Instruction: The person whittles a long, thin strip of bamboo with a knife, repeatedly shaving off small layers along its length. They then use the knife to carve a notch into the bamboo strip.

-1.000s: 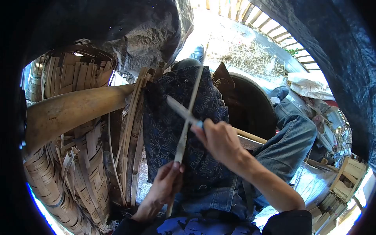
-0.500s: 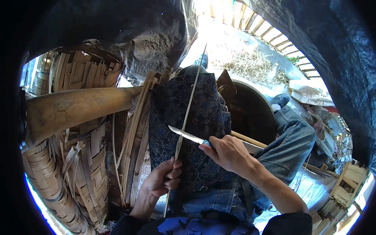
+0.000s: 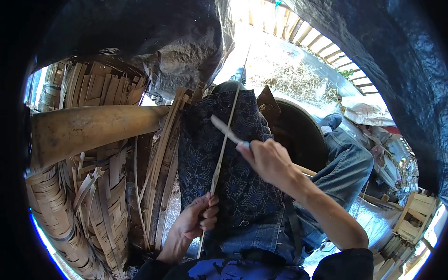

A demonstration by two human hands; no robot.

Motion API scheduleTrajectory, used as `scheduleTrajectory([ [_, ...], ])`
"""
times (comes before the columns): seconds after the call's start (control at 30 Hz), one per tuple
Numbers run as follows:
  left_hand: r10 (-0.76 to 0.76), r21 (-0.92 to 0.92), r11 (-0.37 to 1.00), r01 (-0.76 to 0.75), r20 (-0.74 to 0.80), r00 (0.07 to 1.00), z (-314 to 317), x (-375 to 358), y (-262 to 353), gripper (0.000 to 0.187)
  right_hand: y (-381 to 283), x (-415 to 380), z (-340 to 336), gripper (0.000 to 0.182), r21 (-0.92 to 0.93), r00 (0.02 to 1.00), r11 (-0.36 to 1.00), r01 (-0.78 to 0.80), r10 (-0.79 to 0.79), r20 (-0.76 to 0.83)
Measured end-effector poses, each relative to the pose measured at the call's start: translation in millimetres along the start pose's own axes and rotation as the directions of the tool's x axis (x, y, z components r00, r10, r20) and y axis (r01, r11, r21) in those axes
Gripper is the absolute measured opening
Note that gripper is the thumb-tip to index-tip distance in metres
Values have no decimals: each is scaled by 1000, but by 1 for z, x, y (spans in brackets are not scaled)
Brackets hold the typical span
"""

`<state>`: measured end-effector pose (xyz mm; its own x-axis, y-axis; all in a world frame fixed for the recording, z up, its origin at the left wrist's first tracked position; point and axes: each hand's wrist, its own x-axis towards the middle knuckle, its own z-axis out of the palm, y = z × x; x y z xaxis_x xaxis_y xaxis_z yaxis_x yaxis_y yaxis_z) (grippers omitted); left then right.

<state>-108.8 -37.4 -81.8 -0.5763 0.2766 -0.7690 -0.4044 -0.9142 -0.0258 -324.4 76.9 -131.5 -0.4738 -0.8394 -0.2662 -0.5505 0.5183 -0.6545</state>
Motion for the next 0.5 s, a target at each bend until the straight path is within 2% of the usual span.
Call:
scheduleTrajectory([
  [0.03, -1, 1, 1000, 1, 1, 1000, -1, -2, -1, 24, 3, 6, 0, 52, -32, 997, 999, -31, 29, -67],
  [0.07, -15, -38, 999, 15, 17, 1000, -3, -4, -3, 24, 9, 11, 0, 51, -51, 989, 997, 55, -62, -135],
  [0.13, -29, -79, 996, 31, 31, 999, -5, -9, -7, 24, 18, 17, 1, 51, -67, 973, 985, 161, -170, -159],
  [0.17, -35, -99, 994, 39, 37, 999, -5, -11, -7, 24, 18, 20, -1, 51, -72, 972, 984, 161, -171, -159],
  [0.23, -39, -116, 992, 45, 54, 998, -5, -15, -9, 24, 18, 25, -8, 50, -31, 996, 996, 84, -83, 31],
  [0.33, -59, -133, 989, 63, 39, 998, -10, -27, -19, 24, 26, 35, -10, 51, -76, 998, 996, 56, -58, -28],
  [0.37, -67, -154, 985, 72, 41, 997, -14, -32, -25, 24, 43, 41, -2, 53, -93, 978, 980, 174, -183, -98],
  [0.4, -77, -175, 981, 84, 43, 996, -18, -36, -28, 24, 44, 48, 0, 53, -191, 933, 941, 279, -313, -176],
  [0.47, -73, -210, 974, 82, 53, 996, -21, -42, -32, 24, 44, 47, -4, 53, -160, 971, 964, 213, -228, -78],
  [0.5, -76, -217, 973, 83, 39, 996, -22, -44, -35, 24, 46, 49, -5, 53, -170, 970, 963, 211, -228, -83],
])
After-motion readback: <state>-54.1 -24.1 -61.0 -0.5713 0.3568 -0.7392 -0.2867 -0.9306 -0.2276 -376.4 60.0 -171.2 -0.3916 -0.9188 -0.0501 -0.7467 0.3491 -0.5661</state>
